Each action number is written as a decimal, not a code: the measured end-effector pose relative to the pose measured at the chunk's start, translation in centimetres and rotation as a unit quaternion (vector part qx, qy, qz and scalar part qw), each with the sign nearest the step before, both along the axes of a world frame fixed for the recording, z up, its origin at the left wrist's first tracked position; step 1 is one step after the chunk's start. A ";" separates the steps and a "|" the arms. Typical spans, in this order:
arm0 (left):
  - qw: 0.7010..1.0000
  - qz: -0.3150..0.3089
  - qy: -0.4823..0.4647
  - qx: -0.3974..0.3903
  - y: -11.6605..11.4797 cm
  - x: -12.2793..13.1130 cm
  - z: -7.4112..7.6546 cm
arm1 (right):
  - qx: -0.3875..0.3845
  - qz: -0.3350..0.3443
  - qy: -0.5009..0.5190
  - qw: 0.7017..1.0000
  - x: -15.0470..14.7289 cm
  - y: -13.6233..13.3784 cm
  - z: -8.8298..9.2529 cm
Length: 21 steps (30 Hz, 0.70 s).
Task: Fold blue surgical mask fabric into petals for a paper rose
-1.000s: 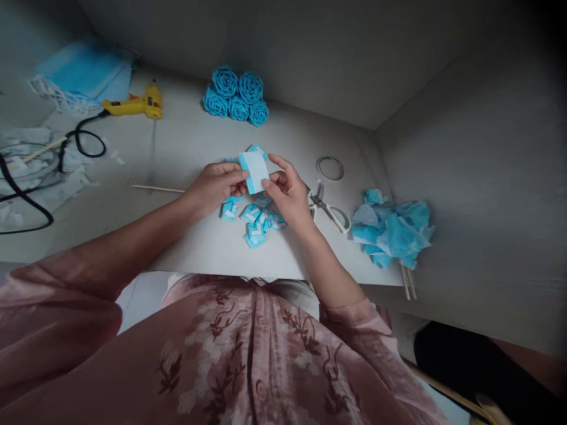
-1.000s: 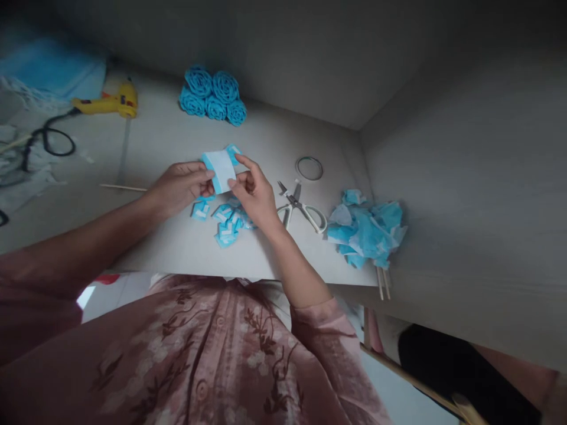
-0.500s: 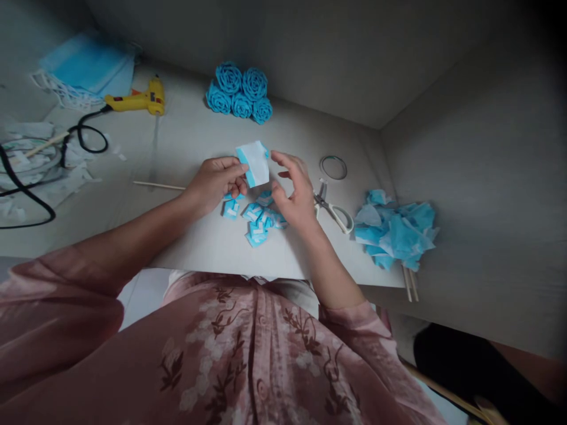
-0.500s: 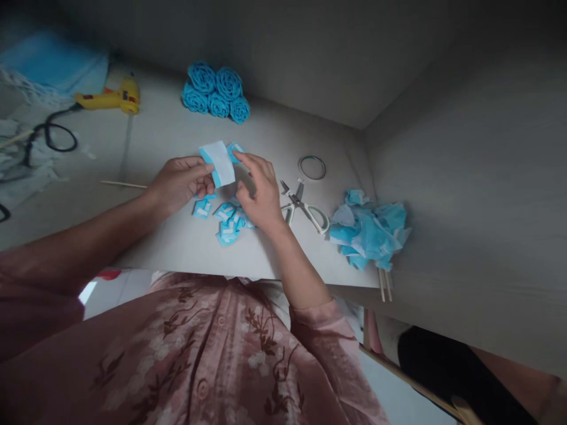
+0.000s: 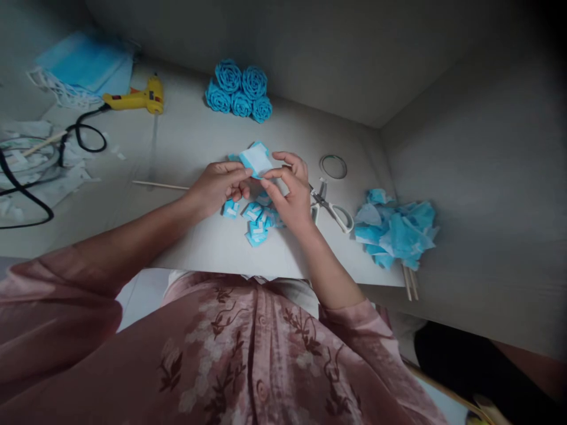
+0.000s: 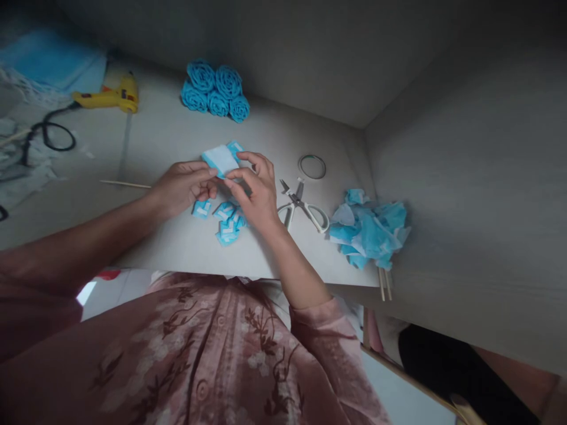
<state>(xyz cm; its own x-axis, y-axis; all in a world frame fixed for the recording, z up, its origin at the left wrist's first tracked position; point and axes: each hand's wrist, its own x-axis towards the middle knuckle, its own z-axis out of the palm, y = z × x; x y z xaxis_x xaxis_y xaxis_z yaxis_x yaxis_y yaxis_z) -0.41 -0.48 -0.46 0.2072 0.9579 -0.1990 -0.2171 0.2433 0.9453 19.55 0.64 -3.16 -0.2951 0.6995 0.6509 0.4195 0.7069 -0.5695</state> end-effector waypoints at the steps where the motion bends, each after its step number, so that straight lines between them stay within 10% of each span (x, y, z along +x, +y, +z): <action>1: 1.000 -0.001 0.001 0.003 0.0 0.0 0.0 | -0.021 -0.002 0.017 1.000 0.0 -0.1 0.0; 10: 0.998 -0.014 0.047 0.035 0.0 -0.1 -0.7 | -0.280 0.058 0.215 0.934 -0.8 -0.1 -0.3; 21: 0.995 -0.002 0.078 0.059 -0.2 0.3 -0.3 | -0.304 0.060 0.184 0.933 -0.6 0.1 -0.5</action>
